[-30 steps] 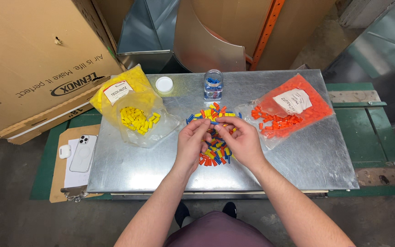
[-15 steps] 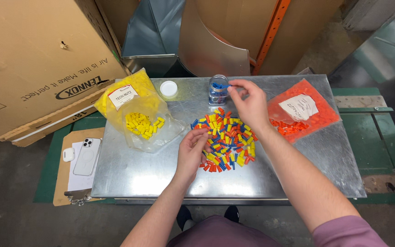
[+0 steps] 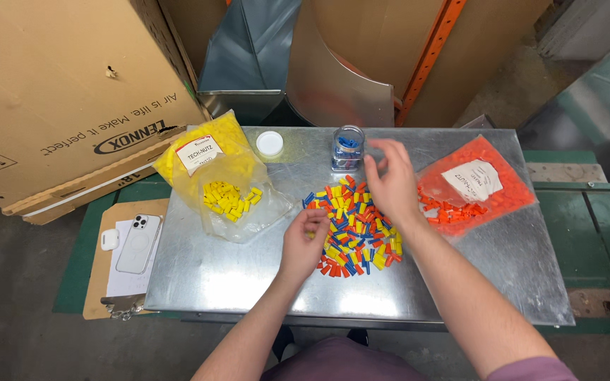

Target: The person sorts small plastic parts by color on a metal table. They pick up yellow, blue, and orange pieces from a mixed pile and place them into separate labeled bags or a clear container.

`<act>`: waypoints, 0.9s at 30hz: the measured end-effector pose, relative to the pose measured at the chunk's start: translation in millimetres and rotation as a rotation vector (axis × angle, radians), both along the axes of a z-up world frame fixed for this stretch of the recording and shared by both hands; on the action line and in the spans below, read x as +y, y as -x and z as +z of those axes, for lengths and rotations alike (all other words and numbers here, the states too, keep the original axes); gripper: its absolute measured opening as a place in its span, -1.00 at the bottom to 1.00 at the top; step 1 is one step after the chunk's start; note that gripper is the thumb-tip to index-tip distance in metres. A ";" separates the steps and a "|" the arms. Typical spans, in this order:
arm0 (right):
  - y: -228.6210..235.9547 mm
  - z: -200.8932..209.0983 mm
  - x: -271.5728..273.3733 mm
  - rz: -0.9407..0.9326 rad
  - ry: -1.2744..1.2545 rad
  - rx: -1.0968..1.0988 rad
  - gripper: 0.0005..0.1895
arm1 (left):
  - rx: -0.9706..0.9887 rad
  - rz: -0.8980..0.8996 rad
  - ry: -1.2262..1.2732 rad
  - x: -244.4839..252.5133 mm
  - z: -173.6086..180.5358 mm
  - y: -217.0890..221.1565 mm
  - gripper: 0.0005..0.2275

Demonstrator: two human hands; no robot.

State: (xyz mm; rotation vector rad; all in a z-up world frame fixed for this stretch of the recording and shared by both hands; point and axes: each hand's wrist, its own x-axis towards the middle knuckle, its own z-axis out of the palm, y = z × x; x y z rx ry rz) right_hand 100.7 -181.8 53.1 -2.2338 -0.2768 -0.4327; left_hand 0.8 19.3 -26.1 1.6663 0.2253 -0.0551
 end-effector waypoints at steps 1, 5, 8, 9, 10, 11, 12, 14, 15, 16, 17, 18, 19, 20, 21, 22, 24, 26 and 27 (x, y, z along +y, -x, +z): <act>7.8 0.1 -0.9 -0.008 -0.005 0.058 -0.67 | -0.022 0.006 -0.100 0.6 14.5 -2.9 -0.77; 16.8 -24.4 -10.9 -0.004 0.012 0.115 -0.66 | -0.225 0.039 -0.357 13.5 42.6 -58.6 -0.73; 28.5 -29.3 -14.3 -0.017 0.006 0.117 -0.69 | -0.387 0.068 -0.633 23.7 33.1 -113.2 -0.58; 33.2 -29.0 -15.5 -0.028 -0.004 0.138 -0.70 | -0.320 0.100 -0.823 26.7 17.4 -135.9 -0.46; 36.8 -28.4 -16.9 -0.042 -0.015 0.156 -0.71 | -0.253 0.132 -1.011 29.2 2.4 -160.5 -0.34; 39.0 -25.5 -18.1 -0.046 -0.015 0.153 -0.71 | -0.258 0.129 -1.011 32.3 4.3 -173.5 -0.34; 44.3 -23.9 -19.1 -0.033 -0.034 0.173 -0.71 | -0.155 0.137 -1.064 35.3 4.3 -183.4 -0.31; 53.3 -22.0 -23.2 -0.026 -0.054 0.193 -0.72 | -0.056 0.140 -1.116 38.7 1.3 -197.1 -0.29; 56.8 -21.3 -26.0 -0.024 -0.063 0.219 -0.71 | 0.062 0.144 -1.143 39.5 -1.4 -200.8 -0.29; 59.0 -20.9 -25.5 -0.018 -0.077 0.244 -0.71 | 0.179 0.150 -1.172 44.1 -2.5 -205.5 -0.29; 59.0 -25.2 -27.8 -0.022 -0.085 0.241 -0.71 | 0.174 0.148 -1.179 48.4 -15.4 -212.3 -0.29; 60.2 -29.4 -32.2 -0.019 -0.070 0.227 -0.72 | 0.166 0.141 -1.230 50.0 -29.4 -218.4 -0.37; 61.5 -34.0 -36.6 -0.016 -0.055 0.212 -0.73 | 0.159 0.134 -1.281 51.6 -43.7 -224.5 -0.43; 63.7 -30.8 -38.7 -0.024 -0.053 0.213 -0.73 | 0.155 0.126 -1.279 47.0 -30.8 -219.3 -0.43; 66.0 -27.8 -40.3 -0.028 -0.070 0.230 -0.73 | 0.112 0.121 -1.296 42.9 -18.1 -213.9 -0.55; 68.5 -25.1 -39.5 -0.027 -0.089 0.249 -0.74 | 0.072 0.121 -1.314 42.3 -5.2 -206.9 -0.67; 73.7 -15.5 -39.9 -0.023 -0.096 0.262 -0.73 | -0.055 0.092 -1.215 34.0 -26.7 -218.9 -0.58; 75.0 -10.4 -39.2 -0.015 -0.105 0.274 -0.73 | -0.179 0.067 -1.115 24.2 -31.0 -221.7 -0.47; 74.9 -10.5 -38.9 -0.016 -0.103 0.283 -0.73 | -0.205 0.011 -1.035 17.7 -25.5 -217.6 -0.42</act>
